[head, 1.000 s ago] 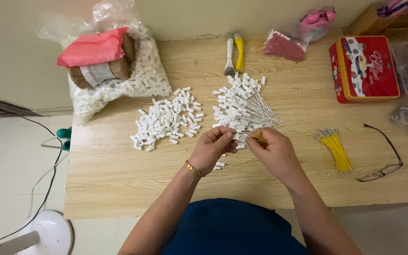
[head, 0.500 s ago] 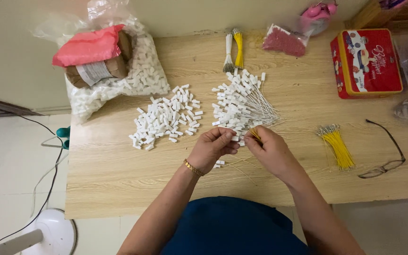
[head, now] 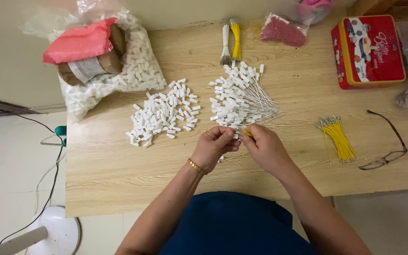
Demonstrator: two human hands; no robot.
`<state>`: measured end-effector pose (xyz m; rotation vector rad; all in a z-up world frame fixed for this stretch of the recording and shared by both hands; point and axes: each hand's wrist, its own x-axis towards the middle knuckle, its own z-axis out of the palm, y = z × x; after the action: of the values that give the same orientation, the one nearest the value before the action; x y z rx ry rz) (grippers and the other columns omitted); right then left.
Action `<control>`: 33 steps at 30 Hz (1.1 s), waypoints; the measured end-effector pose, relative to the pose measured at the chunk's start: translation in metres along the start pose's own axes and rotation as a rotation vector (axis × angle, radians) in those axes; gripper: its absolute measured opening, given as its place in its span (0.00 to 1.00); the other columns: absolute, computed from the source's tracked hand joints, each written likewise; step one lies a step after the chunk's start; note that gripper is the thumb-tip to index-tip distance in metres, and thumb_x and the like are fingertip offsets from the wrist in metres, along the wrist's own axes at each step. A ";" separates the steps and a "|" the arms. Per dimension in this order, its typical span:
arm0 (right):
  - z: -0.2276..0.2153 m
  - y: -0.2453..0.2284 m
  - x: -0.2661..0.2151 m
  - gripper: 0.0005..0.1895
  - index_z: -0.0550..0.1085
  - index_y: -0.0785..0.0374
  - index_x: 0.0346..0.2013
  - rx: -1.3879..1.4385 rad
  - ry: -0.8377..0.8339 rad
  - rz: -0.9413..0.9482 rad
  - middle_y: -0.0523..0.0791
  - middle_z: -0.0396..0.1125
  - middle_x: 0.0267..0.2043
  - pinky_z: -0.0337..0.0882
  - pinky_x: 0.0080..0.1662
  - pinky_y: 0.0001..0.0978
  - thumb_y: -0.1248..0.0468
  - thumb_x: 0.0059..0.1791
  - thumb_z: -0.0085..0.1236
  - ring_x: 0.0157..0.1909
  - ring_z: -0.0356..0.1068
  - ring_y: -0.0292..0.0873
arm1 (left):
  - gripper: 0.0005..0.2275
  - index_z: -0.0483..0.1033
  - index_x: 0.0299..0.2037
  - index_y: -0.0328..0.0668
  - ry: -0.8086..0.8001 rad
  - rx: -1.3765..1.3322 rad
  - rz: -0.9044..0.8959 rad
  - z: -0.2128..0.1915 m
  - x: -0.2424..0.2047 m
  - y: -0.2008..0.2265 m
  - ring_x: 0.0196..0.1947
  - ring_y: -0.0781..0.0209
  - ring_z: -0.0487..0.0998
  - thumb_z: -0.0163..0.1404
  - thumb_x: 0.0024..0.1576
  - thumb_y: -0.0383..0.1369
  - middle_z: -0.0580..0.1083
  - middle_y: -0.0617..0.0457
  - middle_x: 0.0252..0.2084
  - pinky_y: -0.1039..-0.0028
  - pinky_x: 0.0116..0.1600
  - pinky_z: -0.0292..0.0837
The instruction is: Manually attaching small white plastic sleeves onto the ends of wires at a workbench.
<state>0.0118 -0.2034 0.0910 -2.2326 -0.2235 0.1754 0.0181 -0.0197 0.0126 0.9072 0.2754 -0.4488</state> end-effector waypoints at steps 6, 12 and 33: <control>0.008 0.020 -0.004 0.07 0.72 0.68 0.30 0.041 -0.107 0.037 0.57 0.65 0.25 0.68 0.38 0.49 0.67 0.51 0.57 0.32 0.69 0.59 | 0.07 0.77 0.44 0.33 0.048 0.061 -0.059 -0.014 -0.006 -0.018 0.35 0.54 0.85 0.56 0.61 0.29 0.78 0.48 0.37 0.70 0.41 0.86; 0.011 0.063 -0.018 0.12 0.77 0.67 0.38 0.244 0.038 0.337 0.52 0.72 0.35 0.70 0.49 0.46 0.67 0.57 0.45 0.41 0.72 0.54 | 0.07 0.84 0.42 0.59 0.103 1.156 0.082 -0.052 -0.018 -0.032 0.42 0.59 0.83 0.60 0.57 0.43 0.82 0.59 0.34 0.67 0.48 0.78; 0.012 0.100 -0.029 0.09 0.74 0.67 0.45 0.347 0.221 0.436 0.47 0.64 0.25 0.68 0.31 0.32 0.64 0.55 0.54 0.27 0.65 0.40 | 0.09 0.81 0.33 0.55 0.047 1.935 0.734 -0.037 0.034 -0.093 0.34 0.53 0.82 0.56 0.51 0.45 0.79 0.56 0.31 0.60 0.41 0.73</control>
<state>-0.0085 -0.2620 0.0071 -1.9061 0.3897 0.1831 0.0014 -0.0482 -0.0882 2.7513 -0.6310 0.1639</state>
